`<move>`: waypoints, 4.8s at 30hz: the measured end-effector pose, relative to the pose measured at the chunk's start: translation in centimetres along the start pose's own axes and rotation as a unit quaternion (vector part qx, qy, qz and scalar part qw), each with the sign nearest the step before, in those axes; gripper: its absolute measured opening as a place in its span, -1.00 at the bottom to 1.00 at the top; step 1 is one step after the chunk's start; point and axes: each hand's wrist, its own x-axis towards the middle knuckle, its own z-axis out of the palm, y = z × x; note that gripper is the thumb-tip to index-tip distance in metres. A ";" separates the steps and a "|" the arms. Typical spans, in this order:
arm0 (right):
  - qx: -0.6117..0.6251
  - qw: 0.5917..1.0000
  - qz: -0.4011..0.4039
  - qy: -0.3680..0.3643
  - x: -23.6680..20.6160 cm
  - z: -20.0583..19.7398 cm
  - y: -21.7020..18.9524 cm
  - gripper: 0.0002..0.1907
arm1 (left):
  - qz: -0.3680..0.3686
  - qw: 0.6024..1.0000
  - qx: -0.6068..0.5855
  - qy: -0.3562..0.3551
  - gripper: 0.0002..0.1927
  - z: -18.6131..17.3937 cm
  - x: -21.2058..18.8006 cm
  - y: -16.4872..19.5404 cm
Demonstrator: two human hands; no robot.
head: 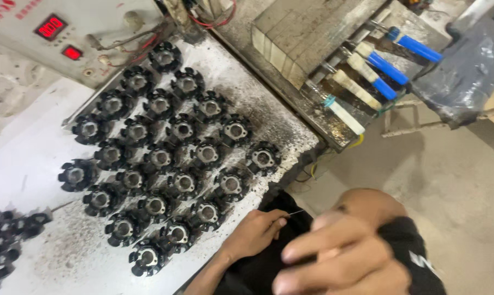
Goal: The person works at a factory bench processing black plastic rotor parts. They use a handheld tool on small black components arranged in a grid, transfer components into plastic trays, arrange larger rotor assemblies on the bench, and use a blue-handled tool on the rotors one at a time.
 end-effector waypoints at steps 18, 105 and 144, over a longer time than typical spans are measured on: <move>-0.649 0.617 0.435 -0.098 -24.8 -25.9 8.2 -0.75 | 0.164 0.970 -0.030 0.176 -0.84 -2.1 0.3 1.8; -0.142 0.856 0.490 0.087 -25.0 -3.2 6.2 -0.49 | 0.068 0.884 0.241 0.395 -0.76 -6.6 1.3 -7.0; -0.047 0.797 0.560 0.222 -22.3 -1.4 9.8 -0.67 | 0.166 0.856 0.276 0.405 -0.78 -13.8 -2.6 -1.6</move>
